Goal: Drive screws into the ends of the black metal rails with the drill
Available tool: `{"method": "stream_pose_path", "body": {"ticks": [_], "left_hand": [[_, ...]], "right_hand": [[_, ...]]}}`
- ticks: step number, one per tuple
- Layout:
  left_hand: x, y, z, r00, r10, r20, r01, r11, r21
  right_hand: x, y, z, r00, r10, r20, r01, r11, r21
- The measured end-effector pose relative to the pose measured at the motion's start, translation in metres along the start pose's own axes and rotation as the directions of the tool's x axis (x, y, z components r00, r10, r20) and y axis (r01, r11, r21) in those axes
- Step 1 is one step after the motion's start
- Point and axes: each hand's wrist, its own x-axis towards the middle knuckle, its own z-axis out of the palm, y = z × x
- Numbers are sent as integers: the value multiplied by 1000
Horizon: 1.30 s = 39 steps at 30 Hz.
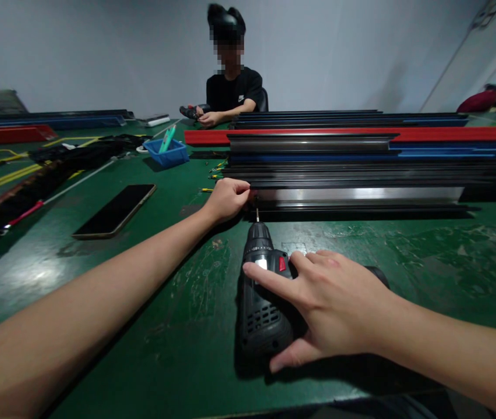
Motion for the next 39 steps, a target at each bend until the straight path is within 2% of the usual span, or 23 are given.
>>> {"method": "stream_pose_path", "body": {"ticks": [7,39], "left_hand": [[-1,3,0,1000,1,-1,-1,999,-42],[1,-1,0,1000,22,-7,-21,999,32]], "right_hand": [[0,0,0,1000,0,0,0,1000,-6],[-1,1,1,1000,-5,-21,5,1000,-4]]}}
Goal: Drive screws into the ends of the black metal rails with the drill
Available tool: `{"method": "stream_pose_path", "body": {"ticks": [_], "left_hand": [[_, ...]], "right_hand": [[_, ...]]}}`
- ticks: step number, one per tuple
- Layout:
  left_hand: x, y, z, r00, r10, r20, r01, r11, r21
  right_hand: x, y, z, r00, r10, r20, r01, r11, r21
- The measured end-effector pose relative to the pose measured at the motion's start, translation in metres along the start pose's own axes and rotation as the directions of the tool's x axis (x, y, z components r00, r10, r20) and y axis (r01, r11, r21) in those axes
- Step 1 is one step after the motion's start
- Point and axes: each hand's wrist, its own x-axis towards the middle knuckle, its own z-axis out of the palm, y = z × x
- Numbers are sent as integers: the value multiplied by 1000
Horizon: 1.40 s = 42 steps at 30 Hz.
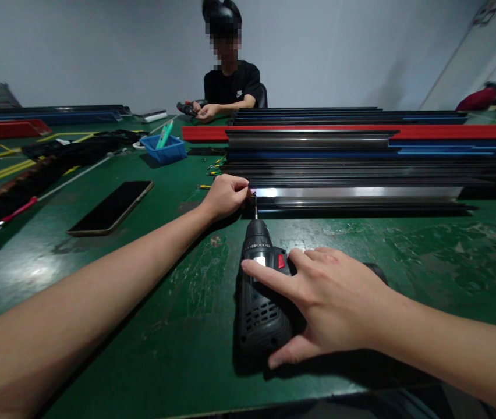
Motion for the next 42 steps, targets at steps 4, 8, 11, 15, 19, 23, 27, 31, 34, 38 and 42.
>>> {"method": "stream_pose_path", "body": {"ticks": [4,8,11,15,19,23,27,31,34,38,42], "left_hand": [[0,1,0,1000,-6,8,6,1000,2],[0,1,0,1000,15,-2,-15,1000,8],[0,1,0,1000,30,-5,-30,999,20],[0,3,0,999,46,-16,-45,998,52],[0,4,-1,998,56,-18,-54,994,91],[1,3,-2,998,70,7,-70,991,117],[1,2,-3,997,70,20,-72,988,138],[2,7,-6,998,12,69,-24,986,167],[3,16,-9,990,-60,125,36,982,183],[4,22,-11,983,-123,138,100,982,161],[0,16,-6,993,-68,92,56,991,126]], "right_hand": [[0,0,-1,1000,-1,12,1,1000,-7],[1,0,-2,1000,-1,5,1,1000,-12],[1,-1,-2,1000,0,4,0,1000,-26],[1,0,-1,1000,-5,-1,5,999,-32],[1,0,0,1000,0,-8,0,1000,-26],[1,0,0,1000,1,0,-1,1000,-14],[1,0,-1,1000,4,5,-4,1000,-18],[1,0,-1,1000,9,13,-8,1000,-20],[1,-1,-1,1000,10,10,-10,1000,-13],[0,-1,-1,1000,16,9,-16,1000,-11],[0,-1,-1,1000,13,4,-13,1000,-21]]}}
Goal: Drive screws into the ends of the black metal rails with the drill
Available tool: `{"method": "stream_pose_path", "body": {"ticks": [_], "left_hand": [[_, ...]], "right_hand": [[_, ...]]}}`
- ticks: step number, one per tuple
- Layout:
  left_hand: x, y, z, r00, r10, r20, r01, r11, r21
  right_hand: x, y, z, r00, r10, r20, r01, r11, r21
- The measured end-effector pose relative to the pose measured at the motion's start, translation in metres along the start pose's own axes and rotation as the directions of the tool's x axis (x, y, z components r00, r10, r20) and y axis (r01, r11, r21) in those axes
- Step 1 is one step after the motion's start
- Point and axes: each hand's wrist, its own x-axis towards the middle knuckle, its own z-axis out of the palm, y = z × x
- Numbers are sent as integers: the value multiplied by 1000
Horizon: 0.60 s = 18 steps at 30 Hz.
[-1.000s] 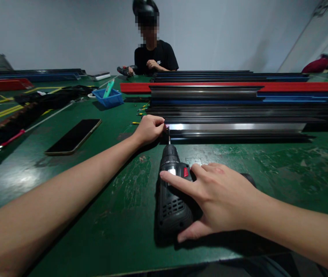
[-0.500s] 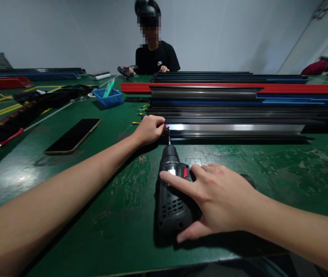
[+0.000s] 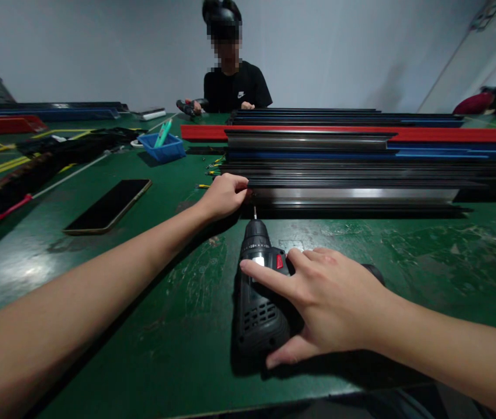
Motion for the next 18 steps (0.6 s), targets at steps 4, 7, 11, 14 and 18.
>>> {"method": "stream_pose_path", "body": {"ticks": [4,7,11,14,18], "left_hand": [[-3,-7,6,994,57,-92,-59,998,-22],[-4,-10,8,990,76,-115,-81,996,-42],[-2,-13,9,993,78,-85,-91,982,-163],[0,-14,10,997,64,-53,-74,972,-221],[1,-14,10,997,66,-48,-75,974,-215]], "right_hand": [[1,0,0,1000,-1,5,1,1000,-3],[1,0,0,1000,-3,7,3,1000,1],[0,1,0,1000,0,2,0,1000,6],[0,1,0,1000,-2,-2,2,1000,13],[0,1,-1,1000,-3,4,3,1000,20]]}}
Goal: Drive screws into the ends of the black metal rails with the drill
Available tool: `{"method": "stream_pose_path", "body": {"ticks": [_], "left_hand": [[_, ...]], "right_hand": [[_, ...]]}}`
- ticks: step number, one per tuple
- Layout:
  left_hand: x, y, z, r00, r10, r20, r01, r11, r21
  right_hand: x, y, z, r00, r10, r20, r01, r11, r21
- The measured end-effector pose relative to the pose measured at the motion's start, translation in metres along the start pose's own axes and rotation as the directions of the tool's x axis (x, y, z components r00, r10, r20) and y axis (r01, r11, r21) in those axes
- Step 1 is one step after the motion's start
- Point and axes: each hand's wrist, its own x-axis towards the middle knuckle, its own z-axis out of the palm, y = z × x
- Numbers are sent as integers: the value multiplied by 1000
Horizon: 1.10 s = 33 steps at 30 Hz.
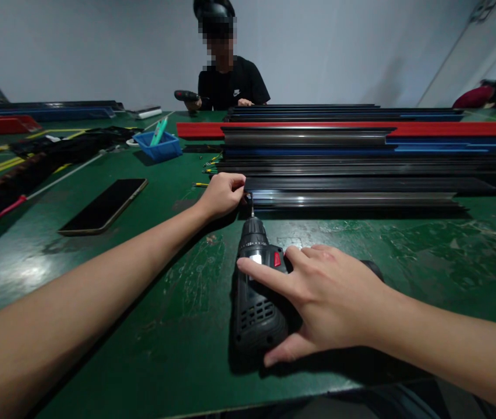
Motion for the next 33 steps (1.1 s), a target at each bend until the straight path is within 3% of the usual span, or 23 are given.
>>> {"method": "stream_pose_path", "body": {"ticks": [8,13,22,33], "left_hand": [[0,2,-1,999,11,-35,-8,996,94],[1,2,1,998,-65,-6,65,997,-28],[0,7,2,995,-101,-15,98,987,-126],[4,0,0,991,-133,14,134,989,-70]], "right_hand": [[0,0,-1,1000,10,4,-10,1000,18],[0,-1,-1,1000,12,8,-12,1000,-4],[0,-1,-1,1000,11,-6,-11,1000,2],[0,0,-1,1000,10,6,-10,1000,11]]}}
